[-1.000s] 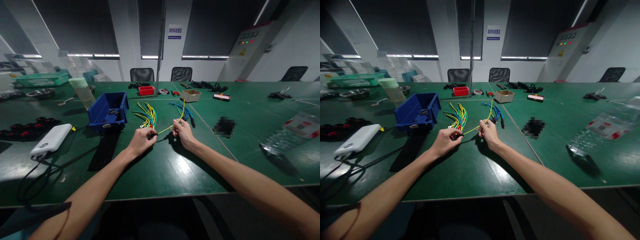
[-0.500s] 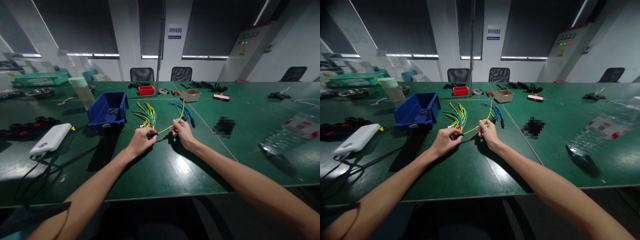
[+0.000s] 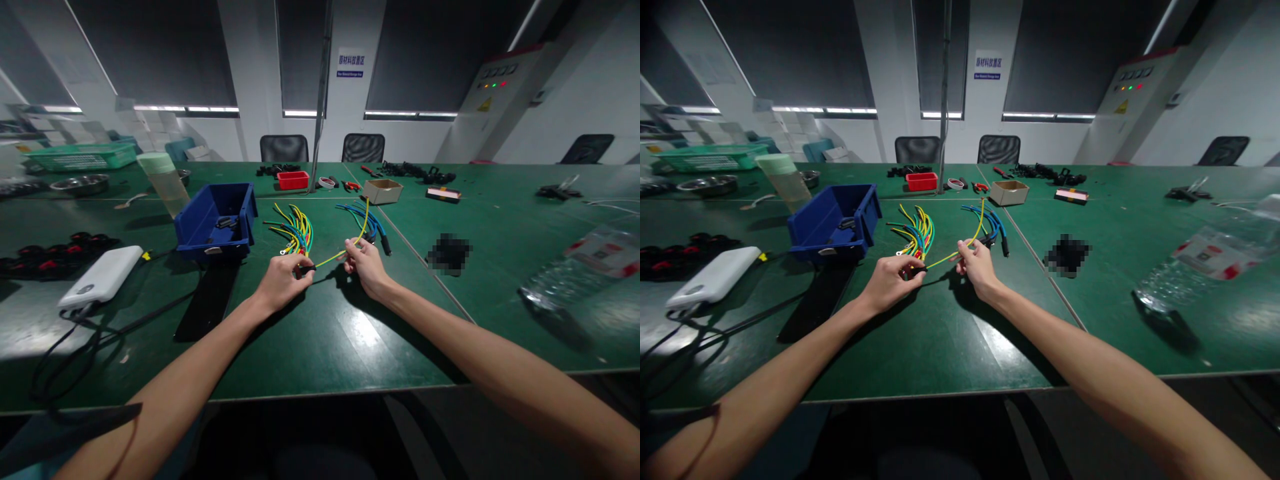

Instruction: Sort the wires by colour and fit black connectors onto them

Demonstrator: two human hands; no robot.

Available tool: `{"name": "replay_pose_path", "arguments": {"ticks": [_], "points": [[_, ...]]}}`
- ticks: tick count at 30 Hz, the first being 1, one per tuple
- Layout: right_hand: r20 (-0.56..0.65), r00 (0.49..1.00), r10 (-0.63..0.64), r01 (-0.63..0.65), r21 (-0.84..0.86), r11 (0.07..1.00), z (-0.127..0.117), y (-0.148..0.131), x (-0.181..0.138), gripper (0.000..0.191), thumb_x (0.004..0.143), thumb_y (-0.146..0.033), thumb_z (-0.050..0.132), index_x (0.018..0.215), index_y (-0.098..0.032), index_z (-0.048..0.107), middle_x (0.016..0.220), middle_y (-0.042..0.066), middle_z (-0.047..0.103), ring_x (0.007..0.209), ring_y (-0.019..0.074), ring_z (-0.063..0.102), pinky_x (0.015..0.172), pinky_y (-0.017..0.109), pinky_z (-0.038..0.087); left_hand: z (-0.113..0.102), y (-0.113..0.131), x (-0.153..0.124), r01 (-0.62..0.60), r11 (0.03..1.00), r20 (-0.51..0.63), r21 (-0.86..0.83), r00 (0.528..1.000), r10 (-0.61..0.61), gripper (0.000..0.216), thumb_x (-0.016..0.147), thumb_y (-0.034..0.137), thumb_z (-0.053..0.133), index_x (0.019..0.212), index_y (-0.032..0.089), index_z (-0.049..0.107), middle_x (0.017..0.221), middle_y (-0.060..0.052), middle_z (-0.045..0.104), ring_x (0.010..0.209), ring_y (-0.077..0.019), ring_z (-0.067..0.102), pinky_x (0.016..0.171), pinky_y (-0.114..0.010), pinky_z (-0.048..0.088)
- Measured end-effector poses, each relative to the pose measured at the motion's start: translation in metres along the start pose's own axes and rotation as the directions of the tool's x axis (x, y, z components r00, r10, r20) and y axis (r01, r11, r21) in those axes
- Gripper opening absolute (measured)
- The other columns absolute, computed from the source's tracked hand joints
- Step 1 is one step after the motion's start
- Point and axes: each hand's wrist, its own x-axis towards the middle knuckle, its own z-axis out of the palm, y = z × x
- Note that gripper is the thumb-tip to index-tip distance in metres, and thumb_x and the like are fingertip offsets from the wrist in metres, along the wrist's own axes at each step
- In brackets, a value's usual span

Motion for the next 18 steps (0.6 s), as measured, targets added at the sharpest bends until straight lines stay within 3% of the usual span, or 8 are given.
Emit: {"name": "replay_pose_path", "arguments": {"ticks": [18], "points": [[0.010, 1.000, -0.012, 0.012, -0.022, 1.000, -0.0007, 0.0012, 0.0001, 0.041, 0.071, -0.053, 0.066, 0.084, -0.020, 0.046, 0.059, -0.001, 0.064, 0.036, 0.0067, 0.046, 0.035, 0.017, 0.033, -0.0005, -0.0009, 0.0002, -0.005, 1.000, 0.013, 0.012, 1.000, 0.004, 0.007, 0.076, 0.018, 0.063, 0.081, 0.016, 0.067, 0.075, -0.001, 0.069, 0.059, -0.0107, 0.058, 0.061, -0.023, 0.046]]}}
